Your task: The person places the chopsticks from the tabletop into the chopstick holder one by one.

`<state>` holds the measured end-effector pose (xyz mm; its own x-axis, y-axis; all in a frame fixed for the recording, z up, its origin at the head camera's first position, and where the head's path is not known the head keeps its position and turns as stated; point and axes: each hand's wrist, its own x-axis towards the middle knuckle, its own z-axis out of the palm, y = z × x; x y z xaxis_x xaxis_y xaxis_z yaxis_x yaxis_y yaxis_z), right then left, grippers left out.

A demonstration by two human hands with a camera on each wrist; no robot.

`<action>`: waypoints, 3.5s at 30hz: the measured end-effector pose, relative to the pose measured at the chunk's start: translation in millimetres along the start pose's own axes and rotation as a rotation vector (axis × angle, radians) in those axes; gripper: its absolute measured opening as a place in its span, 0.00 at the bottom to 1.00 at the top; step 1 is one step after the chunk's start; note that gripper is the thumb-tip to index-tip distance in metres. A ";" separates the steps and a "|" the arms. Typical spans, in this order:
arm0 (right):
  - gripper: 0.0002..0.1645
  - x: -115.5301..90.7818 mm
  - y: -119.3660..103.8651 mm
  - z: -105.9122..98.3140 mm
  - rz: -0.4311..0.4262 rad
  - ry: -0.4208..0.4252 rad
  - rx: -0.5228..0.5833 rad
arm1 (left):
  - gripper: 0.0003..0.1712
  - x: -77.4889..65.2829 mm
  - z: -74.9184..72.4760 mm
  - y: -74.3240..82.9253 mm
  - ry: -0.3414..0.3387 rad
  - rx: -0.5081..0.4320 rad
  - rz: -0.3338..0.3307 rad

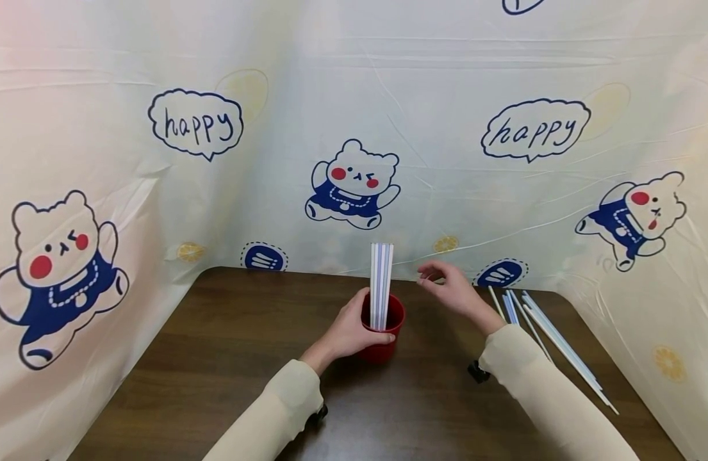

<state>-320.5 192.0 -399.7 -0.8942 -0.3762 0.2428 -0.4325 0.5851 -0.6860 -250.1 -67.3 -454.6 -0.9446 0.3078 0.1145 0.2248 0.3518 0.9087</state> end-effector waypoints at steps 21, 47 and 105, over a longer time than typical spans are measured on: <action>0.17 -13.9 63.0 -17.1 0.020 0.041 -0.256 | 0.52 0.1 0.1 -0.6 0.010 0.007 -0.002; 0.25 -49.6 135.3 -40.5 0.232 -0.075 -0.511 | 0.51 2.1 0.6 -1.9 0.013 0.034 0.036; 0.05 -64.1 150.9 -63.6 0.453 0.005 -0.590 | 0.52 1.2 0.3 1.2 0.010 0.020 0.005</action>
<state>-335.9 350.0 -475.2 -0.9996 -0.0039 0.0282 -0.0104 0.9714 -0.2374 -250.9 -66.3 -453.5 -0.9456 0.3011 0.1229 0.2341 0.3679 0.8999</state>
